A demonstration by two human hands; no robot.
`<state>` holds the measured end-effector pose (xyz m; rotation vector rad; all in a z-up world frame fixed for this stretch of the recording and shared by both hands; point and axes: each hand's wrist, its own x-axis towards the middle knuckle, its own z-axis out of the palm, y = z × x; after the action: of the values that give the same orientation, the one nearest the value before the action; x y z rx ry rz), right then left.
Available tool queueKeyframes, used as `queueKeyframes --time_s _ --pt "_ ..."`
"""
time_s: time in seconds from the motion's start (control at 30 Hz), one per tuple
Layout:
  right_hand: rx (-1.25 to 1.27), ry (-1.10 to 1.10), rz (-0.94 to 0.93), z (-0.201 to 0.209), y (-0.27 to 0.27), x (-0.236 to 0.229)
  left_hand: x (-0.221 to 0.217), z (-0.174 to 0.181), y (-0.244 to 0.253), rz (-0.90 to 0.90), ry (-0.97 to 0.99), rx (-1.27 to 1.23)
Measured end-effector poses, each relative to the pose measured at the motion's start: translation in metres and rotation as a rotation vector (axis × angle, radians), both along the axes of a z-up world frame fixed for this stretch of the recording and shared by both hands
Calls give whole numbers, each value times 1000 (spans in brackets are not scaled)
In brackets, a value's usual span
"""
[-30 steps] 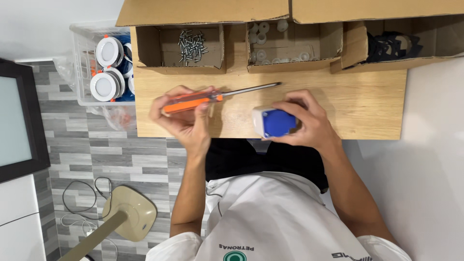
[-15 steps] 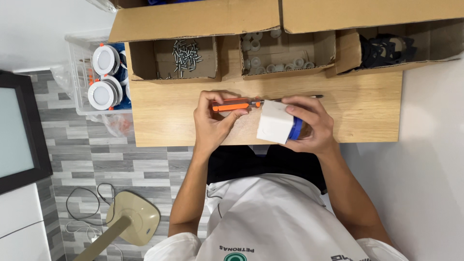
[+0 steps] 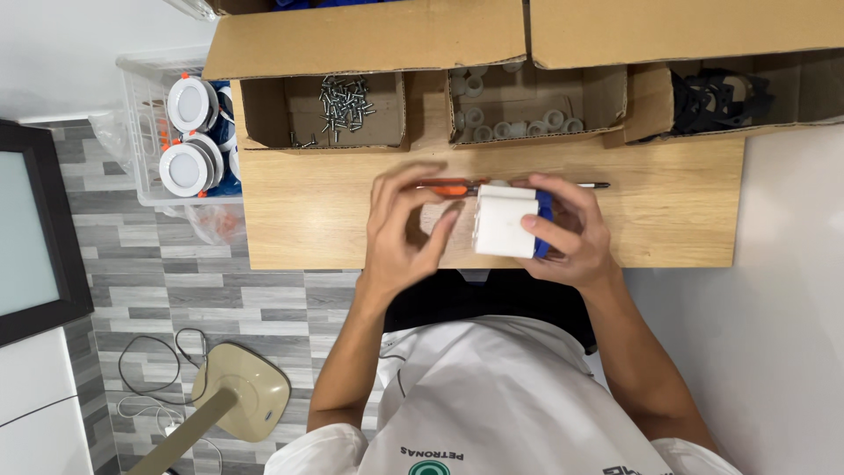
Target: The person uses a screwdriver to tighten screws on a blue plastic electrical component, then attaches a black plastic piece and a white plastic piece to it. The person repeats the screwing process on the assembled unit.
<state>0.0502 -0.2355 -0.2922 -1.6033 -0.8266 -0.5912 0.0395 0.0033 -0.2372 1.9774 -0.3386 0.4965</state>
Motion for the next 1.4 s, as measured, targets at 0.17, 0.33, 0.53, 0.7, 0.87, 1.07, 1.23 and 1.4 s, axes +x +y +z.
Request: queueKeyframes --time_s 0.17,0.33,0.53,0.7,0.87,1.07,1.23,1.4 --pt "-32 -97 66 -18 -2 -2 -24 -34 -4 -239 152 -212" --pt "-26 -151 79 -13 -2 -2 -24 -35 -10 -365 292 -298" --pt "-48 121 225 6 0 3 -17 -32 -11 -337 171 -388" --pt "-105 222 211 -13 -5 6 -14 -35 -13 -351 -11 -365" --pt "-117 199 165 6 -5 5 -11 -28 -15 -378 -29 -371" --pt "-51 100 151 2 -6 0 -17 -53 -12 -380 163 -352" --pt "-45 89 142 8 -2 -1 -21 -56 -11 -427 230 -520" --pt "-76 248 142 -4 2 4 -13 -25 -11 -490 -6 -438"
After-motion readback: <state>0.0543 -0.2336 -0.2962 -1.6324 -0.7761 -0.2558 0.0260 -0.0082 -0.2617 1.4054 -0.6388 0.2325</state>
